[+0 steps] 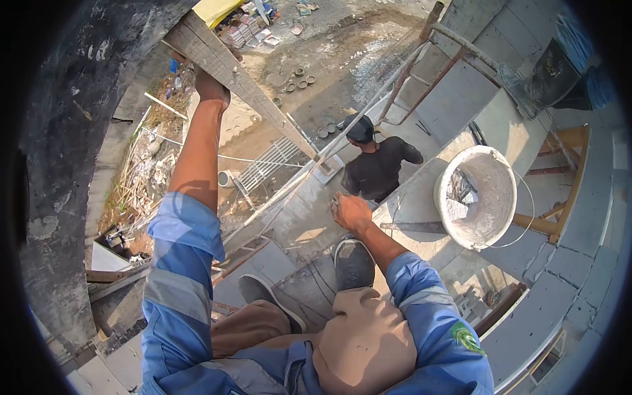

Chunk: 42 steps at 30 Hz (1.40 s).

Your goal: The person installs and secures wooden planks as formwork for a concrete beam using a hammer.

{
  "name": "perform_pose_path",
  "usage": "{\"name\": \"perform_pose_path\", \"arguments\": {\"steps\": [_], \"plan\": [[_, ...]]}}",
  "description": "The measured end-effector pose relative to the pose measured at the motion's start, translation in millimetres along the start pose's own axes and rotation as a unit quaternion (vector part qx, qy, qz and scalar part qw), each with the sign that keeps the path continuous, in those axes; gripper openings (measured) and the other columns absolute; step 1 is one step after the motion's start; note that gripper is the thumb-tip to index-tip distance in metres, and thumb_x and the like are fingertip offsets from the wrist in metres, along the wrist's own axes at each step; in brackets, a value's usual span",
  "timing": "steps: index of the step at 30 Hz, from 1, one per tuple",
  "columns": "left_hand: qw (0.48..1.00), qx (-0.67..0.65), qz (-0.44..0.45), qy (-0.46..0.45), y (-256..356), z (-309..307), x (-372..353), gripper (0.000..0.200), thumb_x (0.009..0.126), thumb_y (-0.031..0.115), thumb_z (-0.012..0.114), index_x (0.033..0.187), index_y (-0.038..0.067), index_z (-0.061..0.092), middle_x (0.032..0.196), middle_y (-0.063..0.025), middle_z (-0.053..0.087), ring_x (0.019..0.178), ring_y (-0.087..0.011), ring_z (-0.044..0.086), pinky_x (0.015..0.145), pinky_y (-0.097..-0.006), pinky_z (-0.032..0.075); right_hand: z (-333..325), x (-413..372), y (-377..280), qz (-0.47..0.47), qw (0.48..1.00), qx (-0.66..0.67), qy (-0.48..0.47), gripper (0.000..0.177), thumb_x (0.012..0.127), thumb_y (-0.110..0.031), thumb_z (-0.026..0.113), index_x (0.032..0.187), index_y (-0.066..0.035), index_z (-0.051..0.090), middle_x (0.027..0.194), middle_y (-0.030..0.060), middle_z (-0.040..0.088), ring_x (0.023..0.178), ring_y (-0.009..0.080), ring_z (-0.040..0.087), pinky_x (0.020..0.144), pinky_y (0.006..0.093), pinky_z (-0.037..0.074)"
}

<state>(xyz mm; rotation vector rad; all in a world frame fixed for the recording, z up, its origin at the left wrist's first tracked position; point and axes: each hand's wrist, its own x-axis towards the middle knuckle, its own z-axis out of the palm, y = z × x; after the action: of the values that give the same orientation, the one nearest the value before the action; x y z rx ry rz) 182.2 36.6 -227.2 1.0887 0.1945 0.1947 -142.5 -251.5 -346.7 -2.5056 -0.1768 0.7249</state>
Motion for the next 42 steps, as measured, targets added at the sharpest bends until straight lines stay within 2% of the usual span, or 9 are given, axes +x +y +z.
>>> {"name": "perform_pose_path", "arguments": {"steps": [12,17,19,20,22,36,38,39,42], "plan": [[1.000,0.000,-0.008,0.028,14.1,18.2,-20.7,0.026,0.097,0.023,0.045,0.109,0.003,0.057,0.103,-0.0139,0.066,0.089,-0.0254,0.066,0.078,-0.0370,0.053,-1.2,3.4,0.6,0.018,1.000,0.005,-0.014,0.034,0.092,-0.037,0.052,0.106,-0.008,0.060,0.097,0.0226,0.067,0.094,0.0416,0.063,0.082,0.0496,0.049],[0.996,0.028,-0.001,0.089,25.0,35.3,-42.1,0.042,0.091,0.032,0.043,0.101,-0.003,0.064,0.100,-0.0136,0.067,0.088,-0.0250,0.063,0.080,-0.0353,0.047,22.3,43.5,14.2,-0.066,0.952,-0.187,-0.232,0.051,0.093,-0.044,0.050,0.121,-0.003,0.060,0.111,0.0201,0.067,0.108,0.0379,0.062,0.097,0.0495,0.044],[0.990,0.125,0.017,0.067,27.7,34.6,-46.0,0.044,0.091,0.033,0.043,0.103,-0.004,0.064,0.102,-0.0145,0.067,0.090,-0.0252,0.063,0.080,-0.0354,0.047,15.1,51.8,-3.2,-0.208,0.950,-0.204,0.112,0.057,0.094,-0.051,0.046,0.119,-0.002,0.063,0.122,0.0190,0.063,0.118,0.0340,0.058,0.104,0.0475,0.039],[0.997,0.024,-0.007,0.073,19.0,28.8,-31.2,0.045,0.091,0.033,0.043,0.103,-0.004,0.065,0.102,-0.0147,0.068,0.089,-0.0255,0.064,0.080,-0.0357,0.047,-7.9,60.1,-26.9,-0.210,0.949,-0.206,0.114,0.057,0.094,-0.051,0.046,0.119,-0.002,0.063,0.122,0.0190,0.063,0.118,0.0340,0.058,0.104,0.0475,0.039],[0.998,0.015,-0.012,0.062,17.5,24.9,-30.4,0.037,0.095,0.030,0.042,0.108,0.000,0.061,0.106,-0.0128,0.066,0.094,-0.0250,0.064,0.081,-0.0358,0.049,-53.3,75.0,-73.9,-0.042,0.936,-0.230,-0.264,0.064,0.094,-0.058,0.040,0.122,-0.005,0.063,0.132,0.0162,0.058,0.126,0.0309,0.053,0.108,0.0450,0.035],[0.993,0.084,0.028,0.073,15.9,27.7,-29.4,0.038,0.096,0.029,0.038,0.104,0.000,0.062,0.103,-0.0142,0.067,0.091,-0.0249,0.064,0.079,-0.0355,0.050,-34.9,75.0,-54.1,0.005,0.914,-0.215,-0.345,0.065,0.096,-0.061,0.033,0.128,-0.012,0.061,0.139,0.0097,0.053,0.132,0.0298,0.046,0.106,0.0465,0.037],[0.990,0.102,0.048,0.083,13.1,25.9,-28.5,0.046,0.094,0.032,0.036,0.098,-0.003,0.065,0.097,-0.0170,0.068,0.085,-0.0260,0.065,0.076,-0.0361,0.049,-24.0,68.2,-52.5,-0.097,0.956,-0.277,-0.024,0.064,0.096,-0.061,0.035,0.126,-0.013,0.062,0.134,0.0116,0.057,0.127,0.0298,0.051,0.104,0.0452,0.039],[0.992,0.087,0.039,0.081,12.2,24.9,-27.5,0.046,0.094,0.033,0.037,0.099,-0.003,0.065,0.097,-0.0161,0.068,0.085,-0.0257,0.065,0.076,-0.0355,0.049,-23.5,72.3,-50.3,-0.096,0.956,-0.277,-0.024,0.064,0.096,-0.061,0.035,0.126,-0.013,0.062,0.134,0.0116,0.057,0.127,0.0298,0.051,0.104,0.0452,0.039],[0.994,0.054,0.021,0.091,22.3,30.6,-34.8,0.045,0.093,0.034,0.040,0.101,-0.003,0.065,0.098,-0.0145,0.068,0.086,-0.0251,0.064,0.076,-0.0343,0.048,-42.2,77.9,-66.0,-0.015,0.941,-0.192,-0.280,0.064,0.094,-0.060,0.040,0.122,-0.009,0.064,0.126,0.0150,0.062,0.120,0.0309,0.057,0.100,0.0425,0.044]]}}
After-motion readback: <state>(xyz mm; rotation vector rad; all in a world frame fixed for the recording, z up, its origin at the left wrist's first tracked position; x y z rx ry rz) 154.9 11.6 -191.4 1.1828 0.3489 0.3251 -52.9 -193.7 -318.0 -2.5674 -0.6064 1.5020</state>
